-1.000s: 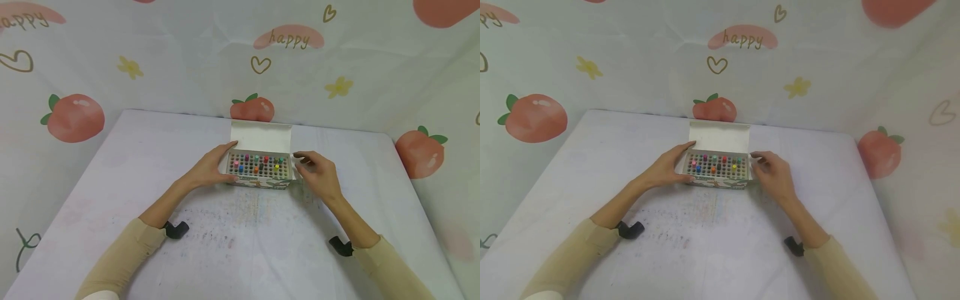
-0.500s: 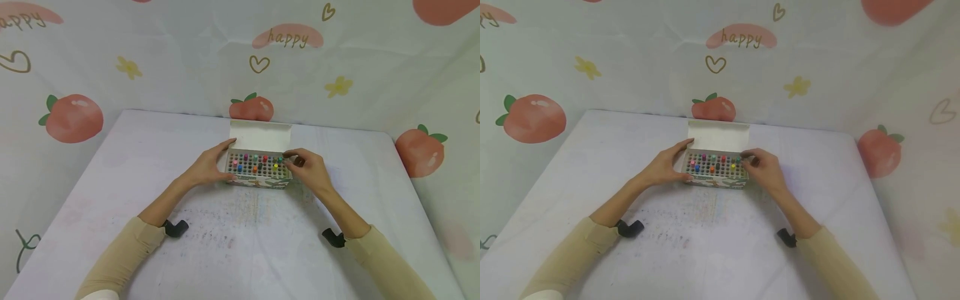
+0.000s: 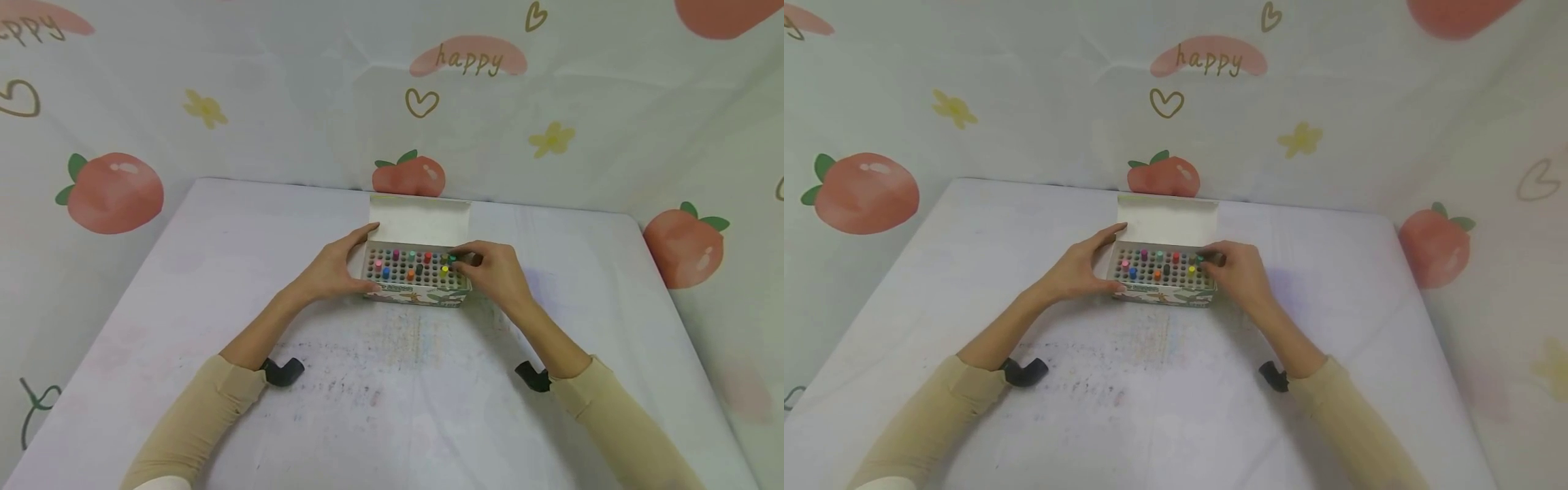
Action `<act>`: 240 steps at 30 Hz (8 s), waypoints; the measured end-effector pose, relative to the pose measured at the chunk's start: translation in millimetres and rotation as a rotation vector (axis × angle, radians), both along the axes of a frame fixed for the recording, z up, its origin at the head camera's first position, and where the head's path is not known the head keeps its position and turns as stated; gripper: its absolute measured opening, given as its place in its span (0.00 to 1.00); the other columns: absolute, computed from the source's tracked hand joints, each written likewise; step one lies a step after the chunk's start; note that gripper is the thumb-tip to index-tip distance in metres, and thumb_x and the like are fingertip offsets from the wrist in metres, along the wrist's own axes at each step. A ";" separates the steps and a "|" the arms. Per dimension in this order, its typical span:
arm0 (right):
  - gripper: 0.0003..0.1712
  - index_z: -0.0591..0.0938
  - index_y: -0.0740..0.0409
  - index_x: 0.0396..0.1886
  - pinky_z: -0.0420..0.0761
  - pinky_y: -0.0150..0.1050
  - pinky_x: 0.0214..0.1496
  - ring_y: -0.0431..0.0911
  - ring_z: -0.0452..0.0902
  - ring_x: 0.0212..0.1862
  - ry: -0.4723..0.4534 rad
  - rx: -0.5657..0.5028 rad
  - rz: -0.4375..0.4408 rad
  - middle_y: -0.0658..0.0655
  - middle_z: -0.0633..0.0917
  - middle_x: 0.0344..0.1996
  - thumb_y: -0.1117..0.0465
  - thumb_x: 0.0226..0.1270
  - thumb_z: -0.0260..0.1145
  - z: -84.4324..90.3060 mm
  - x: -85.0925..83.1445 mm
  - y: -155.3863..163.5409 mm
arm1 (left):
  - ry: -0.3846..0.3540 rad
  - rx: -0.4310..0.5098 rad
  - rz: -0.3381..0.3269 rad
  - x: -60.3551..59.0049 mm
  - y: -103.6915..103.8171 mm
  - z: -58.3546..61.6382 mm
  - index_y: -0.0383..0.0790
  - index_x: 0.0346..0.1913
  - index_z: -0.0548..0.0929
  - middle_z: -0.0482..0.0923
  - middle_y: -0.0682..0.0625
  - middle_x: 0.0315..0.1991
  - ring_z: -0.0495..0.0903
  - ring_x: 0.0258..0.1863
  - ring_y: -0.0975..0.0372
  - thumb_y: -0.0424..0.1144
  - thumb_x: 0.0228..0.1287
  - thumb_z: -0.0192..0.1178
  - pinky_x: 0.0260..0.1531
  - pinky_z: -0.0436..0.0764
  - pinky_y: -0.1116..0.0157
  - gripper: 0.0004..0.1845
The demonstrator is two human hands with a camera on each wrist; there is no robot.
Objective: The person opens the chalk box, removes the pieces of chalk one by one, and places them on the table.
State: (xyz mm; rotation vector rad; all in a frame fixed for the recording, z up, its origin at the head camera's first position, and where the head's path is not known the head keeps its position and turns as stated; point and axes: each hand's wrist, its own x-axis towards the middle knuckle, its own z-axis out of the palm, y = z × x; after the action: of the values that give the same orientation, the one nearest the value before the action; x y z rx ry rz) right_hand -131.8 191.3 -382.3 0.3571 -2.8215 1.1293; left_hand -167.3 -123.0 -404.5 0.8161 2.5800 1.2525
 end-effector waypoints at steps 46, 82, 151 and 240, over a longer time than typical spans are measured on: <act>0.12 0.87 0.61 0.48 0.80 0.28 0.39 0.55 0.84 0.39 -0.006 -0.387 -0.022 0.62 0.86 0.41 0.63 0.66 0.70 4.0 -1.6 0.6 | -0.020 -0.023 -0.024 -1.5 1.3 -3.0 0.52 0.78 0.58 0.63 0.47 0.73 0.64 0.69 0.54 0.52 0.46 0.80 0.67 0.63 0.49 0.57; 0.15 0.84 0.67 0.50 0.83 0.40 0.43 0.55 0.84 0.36 -0.113 -0.572 0.123 0.55 0.86 0.39 0.64 0.66 0.70 26.8 23.4 -28.2 | -0.031 -0.058 -0.050 -8.4 -4.5 0.0 0.53 0.78 0.58 0.60 0.48 0.75 0.58 0.74 0.54 0.52 0.46 0.80 0.69 0.59 0.51 0.57; 0.09 0.89 0.65 0.43 0.85 0.40 0.36 0.48 0.87 0.31 -0.571 -0.465 0.111 0.59 0.89 0.30 0.67 0.65 0.70 -40.4 56.0 -90.6 | -0.054 -0.052 -0.040 -8.7 -0.9 -2.3 0.56 0.78 0.58 0.61 0.48 0.74 0.62 0.70 0.55 0.54 0.44 0.80 0.67 0.63 0.50 0.58; 0.10 0.88 0.55 0.46 0.70 0.36 0.27 0.47 0.73 0.26 -0.109 -0.172 0.042 0.55 0.88 0.33 0.64 0.66 0.70 3.7 10.2 1.4 | -0.021 -0.101 -0.043 -13.5 2.2 -2.5 0.57 0.77 0.60 0.66 0.48 0.71 0.63 0.70 0.54 0.55 0.41 0.81 0.67 0.62 0.48 0.58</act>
State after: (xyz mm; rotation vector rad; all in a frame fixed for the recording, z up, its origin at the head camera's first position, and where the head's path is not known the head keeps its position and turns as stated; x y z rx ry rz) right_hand -121.6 192.6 -378.6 0.3526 -2.7916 1.4298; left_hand -180.8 -120.8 -407.0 0.8297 2.5705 1.1037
